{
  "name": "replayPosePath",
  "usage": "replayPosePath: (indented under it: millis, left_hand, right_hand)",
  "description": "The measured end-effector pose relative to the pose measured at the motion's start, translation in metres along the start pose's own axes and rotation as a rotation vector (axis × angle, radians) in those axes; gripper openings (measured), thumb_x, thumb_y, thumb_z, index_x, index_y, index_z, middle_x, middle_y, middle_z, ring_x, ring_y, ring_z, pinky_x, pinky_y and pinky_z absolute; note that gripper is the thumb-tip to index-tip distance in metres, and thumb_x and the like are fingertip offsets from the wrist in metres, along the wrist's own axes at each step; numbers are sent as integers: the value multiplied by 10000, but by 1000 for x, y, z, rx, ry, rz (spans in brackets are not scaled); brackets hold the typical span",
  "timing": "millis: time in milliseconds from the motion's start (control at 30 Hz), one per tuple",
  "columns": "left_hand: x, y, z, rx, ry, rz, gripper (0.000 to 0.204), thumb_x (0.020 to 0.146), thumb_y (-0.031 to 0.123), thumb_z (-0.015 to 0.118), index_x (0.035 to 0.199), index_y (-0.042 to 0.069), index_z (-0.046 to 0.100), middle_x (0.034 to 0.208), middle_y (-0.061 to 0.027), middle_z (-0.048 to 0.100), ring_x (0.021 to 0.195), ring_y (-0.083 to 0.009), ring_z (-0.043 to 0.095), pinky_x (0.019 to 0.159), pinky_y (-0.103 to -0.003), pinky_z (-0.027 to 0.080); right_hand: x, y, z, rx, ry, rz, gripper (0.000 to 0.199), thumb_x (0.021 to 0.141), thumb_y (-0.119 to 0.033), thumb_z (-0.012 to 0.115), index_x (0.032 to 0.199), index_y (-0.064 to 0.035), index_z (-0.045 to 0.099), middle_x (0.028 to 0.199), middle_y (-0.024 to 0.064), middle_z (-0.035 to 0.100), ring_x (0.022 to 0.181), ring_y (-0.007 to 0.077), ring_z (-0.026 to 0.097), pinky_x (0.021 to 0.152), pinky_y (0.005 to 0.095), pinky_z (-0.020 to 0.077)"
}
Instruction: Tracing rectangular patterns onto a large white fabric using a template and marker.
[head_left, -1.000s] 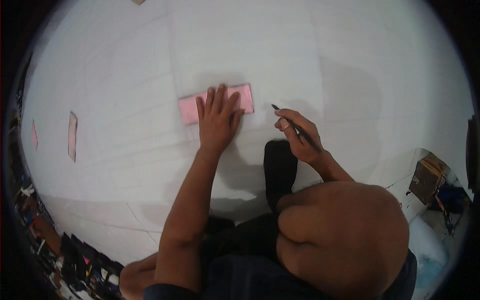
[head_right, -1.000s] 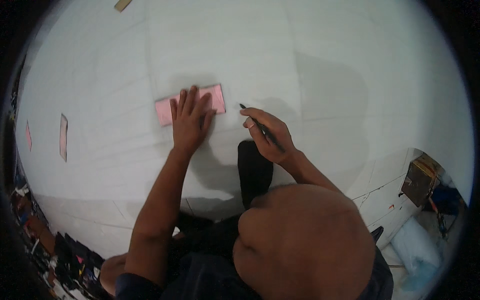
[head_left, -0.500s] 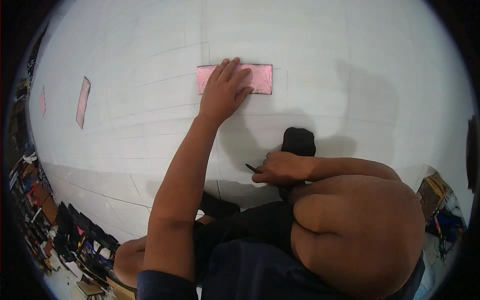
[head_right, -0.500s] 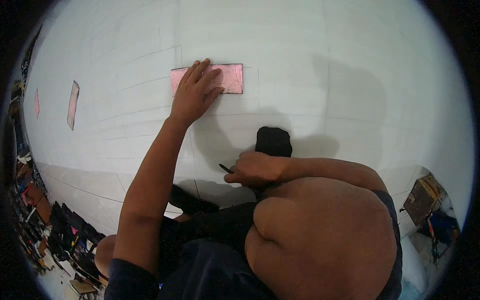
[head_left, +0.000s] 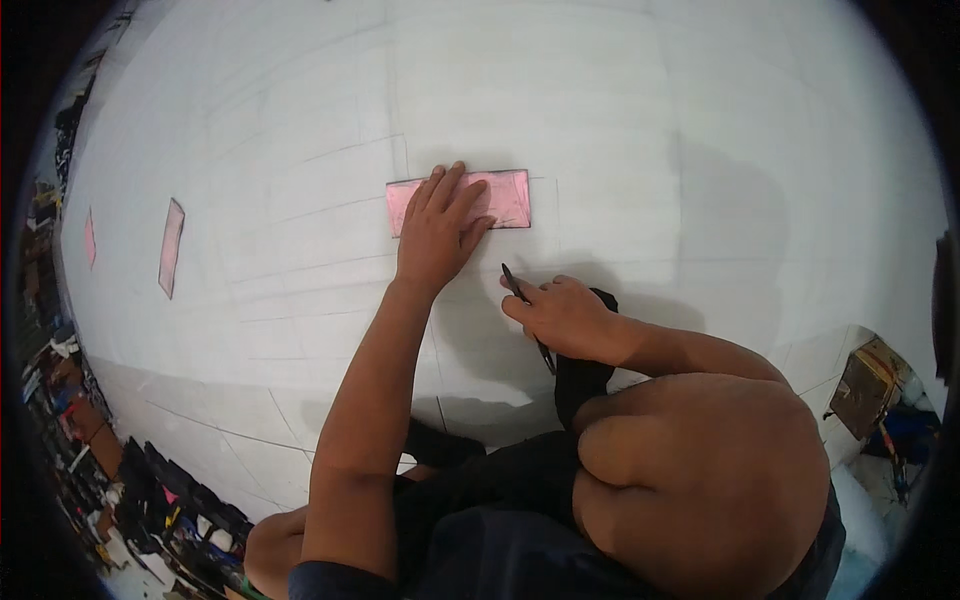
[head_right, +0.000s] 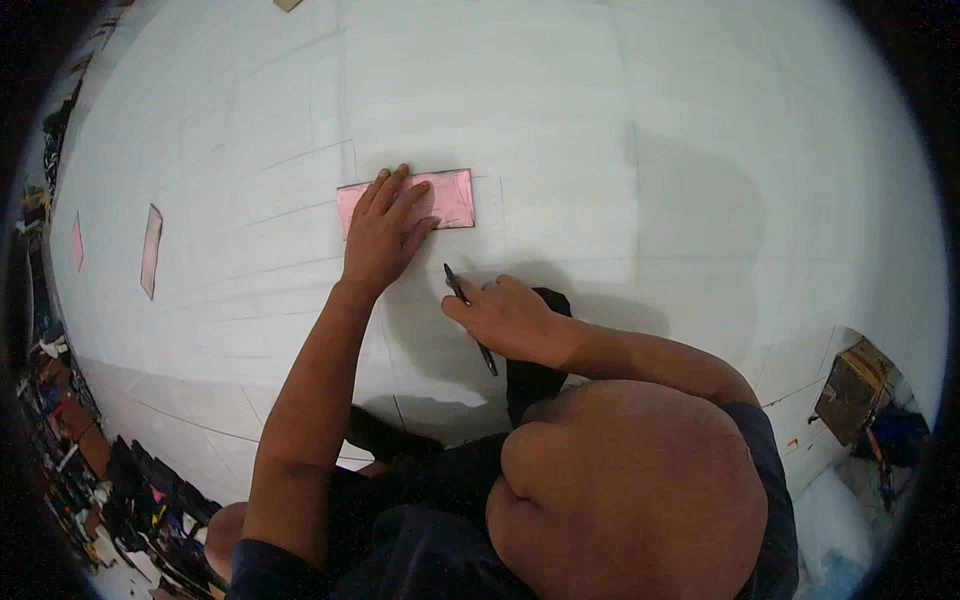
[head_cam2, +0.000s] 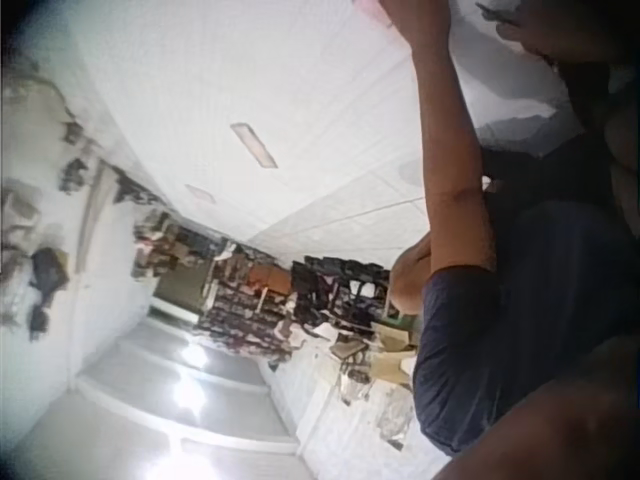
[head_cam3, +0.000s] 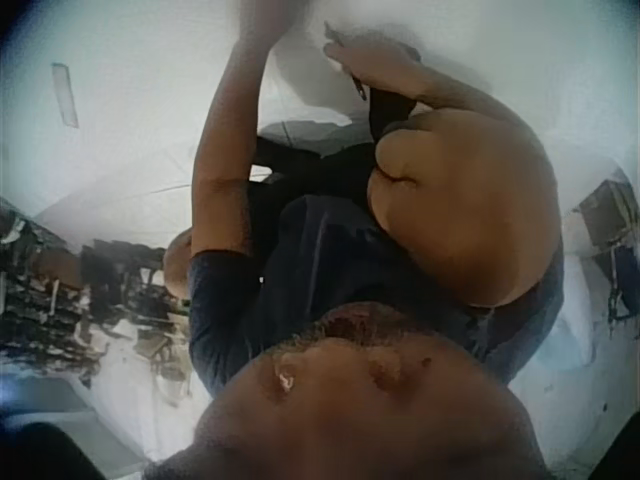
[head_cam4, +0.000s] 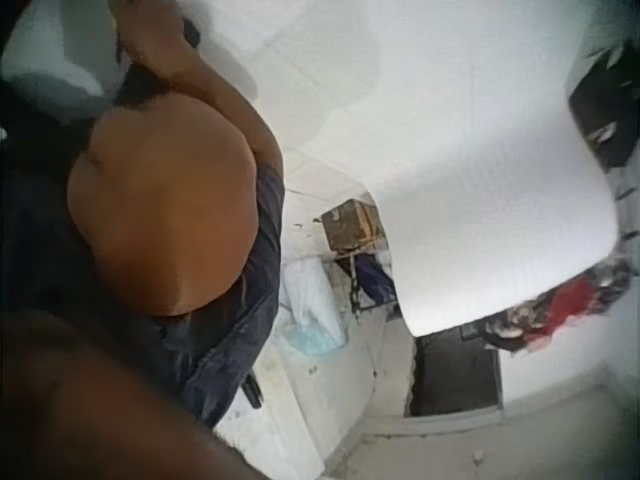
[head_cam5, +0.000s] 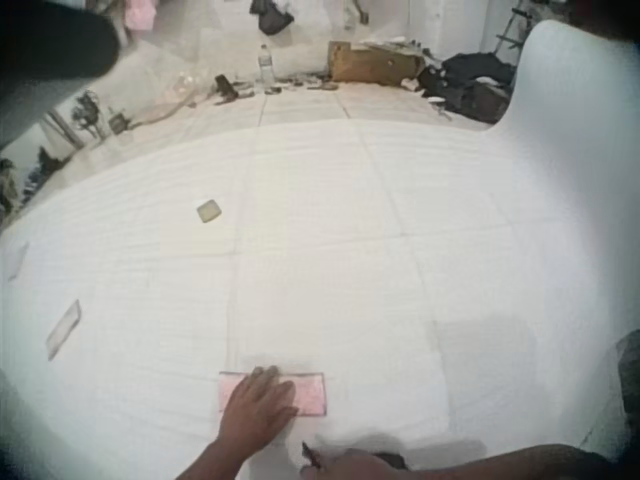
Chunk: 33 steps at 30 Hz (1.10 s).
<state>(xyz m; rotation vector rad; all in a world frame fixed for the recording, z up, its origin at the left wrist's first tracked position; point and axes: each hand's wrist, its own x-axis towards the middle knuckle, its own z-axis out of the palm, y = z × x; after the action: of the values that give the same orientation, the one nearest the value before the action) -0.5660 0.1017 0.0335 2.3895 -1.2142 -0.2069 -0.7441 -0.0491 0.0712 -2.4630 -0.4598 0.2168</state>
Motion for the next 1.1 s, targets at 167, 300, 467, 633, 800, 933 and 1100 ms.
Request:
replayPosePath:
  millis: [167, 300, 467, 633, 800, 933, 1100]
  left_hand:
    - [1, 2, 2, 10, 21, 17, 463, 886, 281, 759, 1306, 133, 633, 1501, -162, 485, 1394, -396, 433, 1128, -482, 393]
    - [-11, 2, 3, 54, 80, -20, 456, 890, 293, 747, 1306, 146, 631, 1486, -189, 481, 1378, -411, 439, 1129, -509, 370]
    - [-37, 18, 22, 160, 102, -192, 543, 923, 289, 700, 1434, 180, 551, 1525, -184, 438, 1416, -405, 394, 1162, -572, 282]
    - [-24, 22, 23, 103, 18, -196, 616, 949, 303, 651, 1520, 192, 451, 1603, -198, 332, 1471, -443, 305, 1194, -585, 225]
    - [10, 17, 25, 69, 38, -157, 604, 966, 308, 618, 1524, 167, 435, 1600, -217, 321, 1466, -466, 293, 1192, -601, 219]
    - [22, 15, 21, 50, 28, -126, 595, 974, 300, 612, 1522, 154, 432, 1602, -228, 312, 1476, -470, 269, 1198, -592, 208]
    - [11, 20, 23, 136, 75, -126, 577, 964, 283, 632, 1499, 149, 462, 1575, -220, 356, 1457, -459, 310, 1193, -581, 233]
  right_hand:
    - [6, 18, -8, 39, -34, 76, 251, 825, -105, 653, 1045, -64, 540, 1177, 140, 674, 718, 307, 679, 671, 414, 522]
    - [23, 39, -33, 108, 342, 148, 232, 793, -54, 658, 1007, -60, 569, 905, 136, 651, 717, 332, 652, 653, 452, 498]
    - [12, 76, -29, 116, 449, 278, 186, 835, -66, 692, 988, -53, 588, 831, 121, 655, 706, 322, 646, 622, 436, 493]
    - [36, 96, -32, 161, 696, 525, 296, 872, -269, 778, 974, -65, 588, 866, 101, 646, 723, 289, 627, 648, 421, 480]
    - [53, 126, -28, -131, 694, 509, 425, 791, -386, 833, 1019, -101, 614, 891, 63, 615, 842, 273, 594, 777, 415, 413]
    - [60, 136, -32, -134, 731, 513, 423, 791, -391, 832, 1025, -106, 626, 923, 60, 609, 868, 272, 587, 784, 407, 402]
    - [57, 138, -31, -145, 723, 535, 422, 796, -399, 828, 1020, -107, 623, 908, 54, 599, 859, 268, 576, 774, 407, 394]
